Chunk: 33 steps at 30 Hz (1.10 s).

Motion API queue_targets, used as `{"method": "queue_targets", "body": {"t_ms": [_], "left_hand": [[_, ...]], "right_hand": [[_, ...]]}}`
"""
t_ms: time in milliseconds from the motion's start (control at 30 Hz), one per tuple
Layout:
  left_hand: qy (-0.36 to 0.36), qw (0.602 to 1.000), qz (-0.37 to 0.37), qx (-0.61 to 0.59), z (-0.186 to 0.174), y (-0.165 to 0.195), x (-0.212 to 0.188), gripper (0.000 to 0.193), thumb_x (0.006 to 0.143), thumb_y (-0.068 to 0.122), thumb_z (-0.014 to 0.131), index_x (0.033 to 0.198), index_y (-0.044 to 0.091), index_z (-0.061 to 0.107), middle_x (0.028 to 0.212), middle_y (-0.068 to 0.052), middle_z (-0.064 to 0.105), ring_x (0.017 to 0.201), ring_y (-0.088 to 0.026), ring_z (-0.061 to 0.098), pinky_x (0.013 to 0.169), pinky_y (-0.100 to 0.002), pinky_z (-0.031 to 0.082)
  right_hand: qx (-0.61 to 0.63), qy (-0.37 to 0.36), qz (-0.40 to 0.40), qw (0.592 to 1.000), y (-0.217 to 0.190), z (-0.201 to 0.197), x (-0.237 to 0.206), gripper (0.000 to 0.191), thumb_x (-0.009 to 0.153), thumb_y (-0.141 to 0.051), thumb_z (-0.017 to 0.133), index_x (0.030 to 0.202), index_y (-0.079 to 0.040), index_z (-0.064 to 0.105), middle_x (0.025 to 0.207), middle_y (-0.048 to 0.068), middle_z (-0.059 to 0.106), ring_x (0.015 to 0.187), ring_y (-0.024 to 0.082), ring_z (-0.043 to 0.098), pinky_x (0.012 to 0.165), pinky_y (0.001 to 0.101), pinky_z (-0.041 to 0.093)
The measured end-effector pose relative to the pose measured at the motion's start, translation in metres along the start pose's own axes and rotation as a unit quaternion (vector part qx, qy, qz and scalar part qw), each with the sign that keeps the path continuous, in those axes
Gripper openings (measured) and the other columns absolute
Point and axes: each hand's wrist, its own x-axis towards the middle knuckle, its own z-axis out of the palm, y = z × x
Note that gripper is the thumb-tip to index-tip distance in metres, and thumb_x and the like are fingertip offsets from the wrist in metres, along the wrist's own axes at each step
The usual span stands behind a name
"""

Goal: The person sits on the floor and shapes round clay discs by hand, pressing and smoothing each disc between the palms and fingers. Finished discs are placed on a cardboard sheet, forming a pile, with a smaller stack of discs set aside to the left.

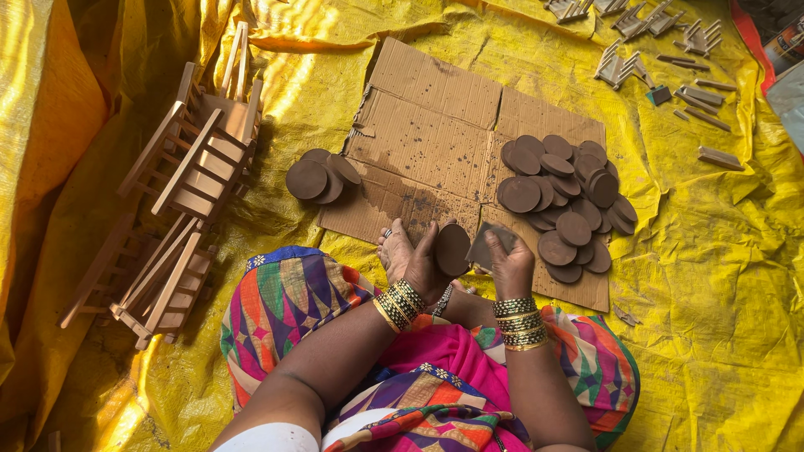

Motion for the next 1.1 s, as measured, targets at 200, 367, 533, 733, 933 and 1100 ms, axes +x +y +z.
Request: {"method": "queue_targets", "body": {"t_ms": [200, 367, 533, 733, 933, 1100], "left_hand": [[-0.028, 0.999, -0.015, -0.038, -0.003, 0.001, 0.003, 0.059, 0.107, 0.054, 0.041, 0.150, 0.014, 0.048, 0.134, -0.010, 0.062, 0.123, -0.026, 0.061, 0.106, -0.046, 0.051], [0.000, 0.996, -0.064, -0.056, -0.004, -0.001, -0.001, 0.053, 0.105, 0.053, 0.038, 0.141, 0.018, 0.054, 0.130, -0.006, 0.065, 0.118, -0.025, 0.062, 0.100, -0.049, 0.051], [-0.040, 0.996, -0.039, -0.073, -0.007, -0.006, 0.002, 0.055, 0.113, 0.054, 0.040, 0.146, 0.012, 0.057, 0.132, -0.010, 0.065, 0.123, -0.025, 0.062, 0.107, -0.045, 0.052], [0.013, 0.997, -0.073, -0.021, -0.005, -0.004, -0.001, 0.053, 0.105, 0.053, 0.038, 0.136, 0.016, 0.059, 0.127, -0.005, 0.067, 0.114, -0.023, 0.066, 0.096, -0.047, 0.054], [0.002, 0.998, -0.053, -0.020, -0.005, -0.006, 0.003, 0.053, 0.109, 0.052, 0.039, 0.137, 0.011, 0.058, 0.125, -0.010, 0.067, 0.114, -0.025, 0.067, 0.099, -0.044, 0.056], [0.000, 0.998, -0.048, -0.031, -0.018, -0.013, 0.007, 0.051, 0.110, 0.047, 0.042, 0.137, 0.008, 0.059, 0.122, -0.009, 0.069, 0.112, -0.024, 0.068, 0.098, -0.042, 0.056]], "right_hand": [[-0.083, -0.029, -0.059, 0.994, -0.025, 0.026, -0.021, 0.070, 0.084, -0.041, 0.079, 0.139, -0.005, 0.057, 0.106, 0.013, 0.077, 0.079, 0.014, 0.074, 0.055, 0.0275, 0.061], [-0.266, 0.064, -0.084, 0.958, -0.035, 0.033, -0.029, 0.062, 0.090, -0.045, 0.076, 0.137, -0.006, 0.064, 0.086, 0.011, 0.078, 0.066, 0.016, 0.076, 0.055, 0.0284, 0.058], [-0.349, 0.055, -0.363, 0.862, -0.029, 0.029, -0.028, 0.045, 0.097, -0.050, 0.073, 0.124, -0.015, 0.077, 0.083, 0.010, 0.076, 0.067, 0.022, 0.073, 0.058, 0.0336, 0.054], [-0.326, 0.075, -0.178, 0.925, -0.019, 0.027, -0.021, 0.037, 0.095, -0.050, 0.072, 0.112, -0.017, 0.075, 0.080, 0.007, 0.077, 0.058, 0.017, 0.071, 0.050, 0.0336, 0.055], [-0.396, 0.113, -0.301, 0.860, -0.007, 0.026, -0.021, 0.029, 0.090, -0.044, 0.078, 0.103, -0.018, 0.079, 0.072, 0.008, 0.072, 0.060, 0.026, 0.066, 0.055, 0.0414, 0.051], [-0.381, 0.098, -0.391, 0.832, -0.002, 0.022, -0.012, 0.022, 0.095, -0.039, 0.076, 0.102, -0.018, 0.076, 0.077, 0.005, 0.073, 0.069, 0.024, 0.067, 0.068, 0.0415, 0.050]]}}
